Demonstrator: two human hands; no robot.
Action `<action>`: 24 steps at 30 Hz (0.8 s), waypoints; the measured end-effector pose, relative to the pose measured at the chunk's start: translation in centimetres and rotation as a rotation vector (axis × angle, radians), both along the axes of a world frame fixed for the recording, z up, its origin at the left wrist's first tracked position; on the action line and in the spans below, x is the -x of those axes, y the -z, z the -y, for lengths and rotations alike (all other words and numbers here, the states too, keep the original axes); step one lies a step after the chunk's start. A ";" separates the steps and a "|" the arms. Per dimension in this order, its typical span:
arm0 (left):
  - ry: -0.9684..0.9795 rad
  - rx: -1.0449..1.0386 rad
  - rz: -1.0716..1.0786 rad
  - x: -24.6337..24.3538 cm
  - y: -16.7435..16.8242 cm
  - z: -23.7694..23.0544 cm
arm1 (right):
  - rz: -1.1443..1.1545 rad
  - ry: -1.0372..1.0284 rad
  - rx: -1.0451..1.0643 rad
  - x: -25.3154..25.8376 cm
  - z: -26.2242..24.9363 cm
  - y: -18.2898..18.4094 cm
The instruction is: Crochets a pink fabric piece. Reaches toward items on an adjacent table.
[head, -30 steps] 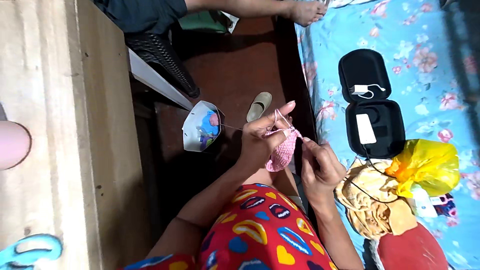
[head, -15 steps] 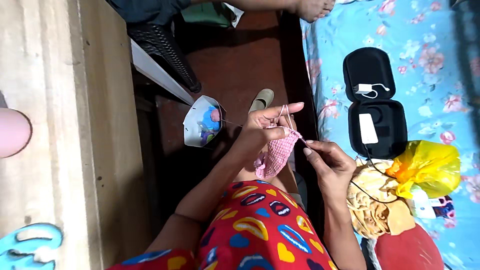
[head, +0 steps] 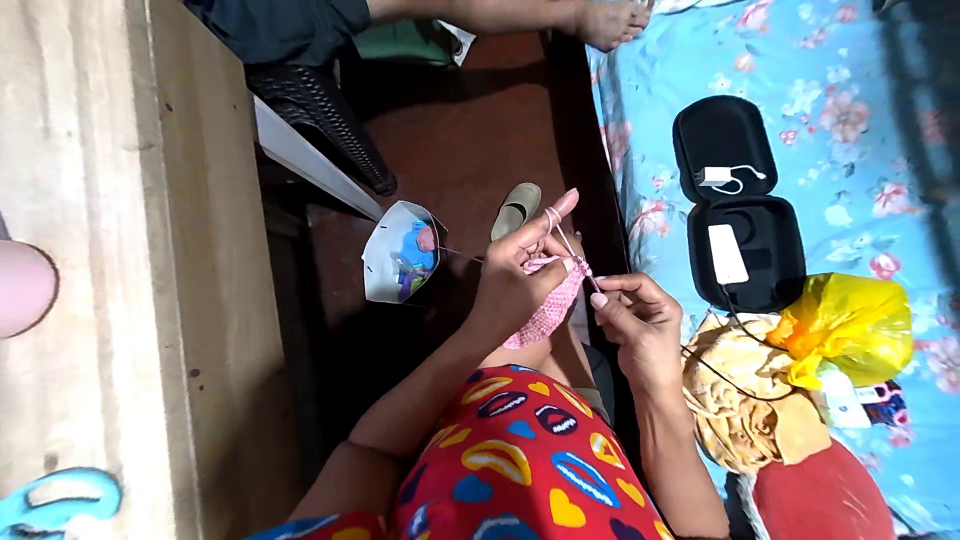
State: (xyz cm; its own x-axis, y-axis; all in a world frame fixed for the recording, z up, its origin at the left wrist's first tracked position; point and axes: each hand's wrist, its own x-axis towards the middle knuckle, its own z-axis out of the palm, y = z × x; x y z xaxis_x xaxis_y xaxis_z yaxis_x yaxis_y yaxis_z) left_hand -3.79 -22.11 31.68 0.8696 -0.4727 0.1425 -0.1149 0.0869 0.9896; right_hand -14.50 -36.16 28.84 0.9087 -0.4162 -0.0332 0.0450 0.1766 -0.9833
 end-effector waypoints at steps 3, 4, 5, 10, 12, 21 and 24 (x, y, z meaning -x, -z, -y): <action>-0.073 -0.079 0.252 0.7 0.5 0.2 | 0.068 0.028 0.166 -0.3 -0.9 -0.4; -0.096 -0.100 0.336 0.9 0.8 0.3 | 0.089 0.033 0.256 -0.5 -1.1 -0.6; -0.112 -0.112 0.413 1.1 1.2 0.4 | 0.092 0.035 0.319 -0.7 -1.1 -1.0; -0.129 0.091 0.435 1.4 2.6 0.7 | 0.000 -0.002 -0.131 -1.3 -0.8 -1.6; -0.110 0.165 0.323 1.3 2.3 0.7 | 0.032 0.052 -0.097 -1.1 -1.2 -1.2; -0.039 0.156 0.001 0.6 -0.2 -0.3 | 0.260 0.322 0.979 -0.8 -1.5 0.3; 0.007 0.167 -0.100 0.2 -0.7 -0.6 | 0.274 0.300 1.046 -0.7 -1.1 0.4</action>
State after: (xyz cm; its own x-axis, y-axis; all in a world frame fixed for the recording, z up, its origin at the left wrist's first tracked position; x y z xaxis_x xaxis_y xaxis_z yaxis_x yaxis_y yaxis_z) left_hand -3.96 -21.55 32.39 0.8802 -0.4556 0.1326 -0.0155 0.2516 0.9677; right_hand -13.79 -35.07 28.43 0.6896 -0.3257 0.6468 0.1845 -0.7847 -0.5918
